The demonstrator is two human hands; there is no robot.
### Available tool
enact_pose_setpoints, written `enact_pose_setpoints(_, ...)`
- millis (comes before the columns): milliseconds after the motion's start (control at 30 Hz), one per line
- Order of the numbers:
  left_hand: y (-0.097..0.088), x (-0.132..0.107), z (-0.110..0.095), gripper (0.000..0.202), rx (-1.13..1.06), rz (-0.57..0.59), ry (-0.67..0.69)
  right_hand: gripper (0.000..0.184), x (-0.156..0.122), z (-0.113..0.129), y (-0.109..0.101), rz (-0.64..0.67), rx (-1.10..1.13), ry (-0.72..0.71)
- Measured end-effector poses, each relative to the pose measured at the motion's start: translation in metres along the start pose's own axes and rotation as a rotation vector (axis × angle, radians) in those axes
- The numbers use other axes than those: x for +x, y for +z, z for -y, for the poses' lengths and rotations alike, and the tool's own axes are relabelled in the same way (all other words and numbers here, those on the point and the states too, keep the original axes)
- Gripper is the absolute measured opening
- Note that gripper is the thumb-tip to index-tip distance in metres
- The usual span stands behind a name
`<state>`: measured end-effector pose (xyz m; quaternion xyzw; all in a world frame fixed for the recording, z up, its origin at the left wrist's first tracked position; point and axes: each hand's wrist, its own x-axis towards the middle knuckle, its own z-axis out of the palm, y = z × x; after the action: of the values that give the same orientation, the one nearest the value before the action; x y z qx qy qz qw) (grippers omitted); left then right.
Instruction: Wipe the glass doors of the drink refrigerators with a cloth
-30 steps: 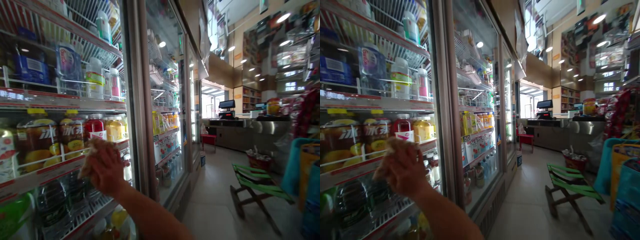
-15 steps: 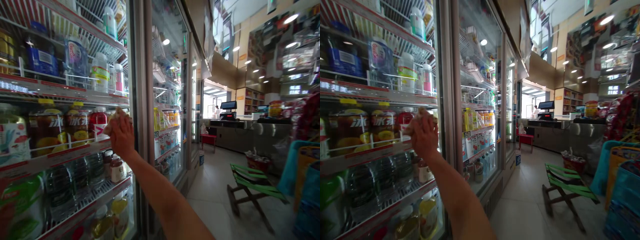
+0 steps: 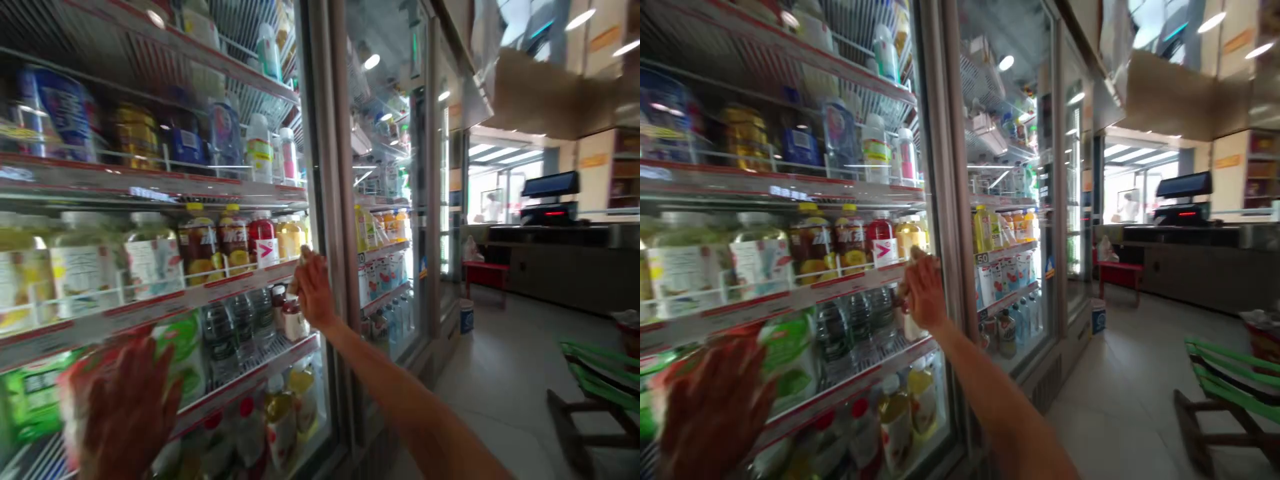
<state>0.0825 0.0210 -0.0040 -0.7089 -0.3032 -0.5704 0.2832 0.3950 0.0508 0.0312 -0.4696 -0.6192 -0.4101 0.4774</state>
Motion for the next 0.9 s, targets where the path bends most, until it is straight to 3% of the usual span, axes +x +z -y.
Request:
enact_pose_setpoints(67,-0.001,-0.003,0.001,0.062,0.127,0.017,0.052,0.054,0.025,-0.002,0.0,-0.104,0.026,0.039)
enact_pose_setpoints(100,-0.002,-0.005,0.0,0.063,0.167,0.027,0.075,0.056,0.019,0.0,0.001,-0.14,0.041,0.031)
enact_pose_setpoints(167,-0.005,-0.009,-0.004,0.063,0.201,0.037,0.099,0.061,-0.024,0.011,0.001,-0.15,0.066,-0.032)
enact_pose_setpoints(233,-0.008,-0.013,-0.008,0.062,0.222,0.045,0.108,0.064,-0.081,0.025,-0.001,-0.052,0.08,-0.143)
enact_pose_setpoints(300,-0.01,-0.016,-0.012,0.062,0.227,0.063,0.107,0.063,-0.111,0.036,-0.005,0.026,0.068,-0.21)
enact_pose_setpoints(367,-0.011,-0.018,-0.013,0.063,0.232,0.076,0.101,0.062,-0.094,0.042,-0.008,0.012,0.073,-0.241)
enact_pose_setpoints(467,-0.012,-0.02,-0.012,0.064,0.259,0.085,0.103,0.06,-0.016,0.044,-0.008,-0.095,0.133,-0.192)
enact_pose_setpoints(533,-0.013,-0.023,-0.012,0.065,0.28,0.1,0.109,0.059,0.013,0.049,-0.003,-0.13,0.147,-0.127)
enact_pose_setpoints(600,-0.017,-0.029,-0.011,0.066,0.315,0.115,0.137,0.06,-0.004,0.059,0.001,-0.095,0.164,-0.151)
enact_pose_setpoints(700,-0.025,-0.042,-0.009,0.068,0.368,0.148,0.188,0.057,-0.076,0.081,0.002,0.06,0.205,-0.368)
enact_pose_setpoints(767,-0.03,-0.049,-0.006,0.068,0.385,0.167,0.209,0.052,-0.101,0.094,0.0,0.129,0.213,-0.468)
enact_pose_setpoints(833,-0.034,-0.054,-0.005,0.068,0.399,0.184,0.219,0.048,-0.083,0.103,-0.004,0.125,0.222,-0.467)
enact_pose_setpoints(900,-0.037,-0.058,-0.004,0.069,0.413,0.203,0.198,0.046,-0.039,0.111,-0.006,0.062,0.229,-0.354)
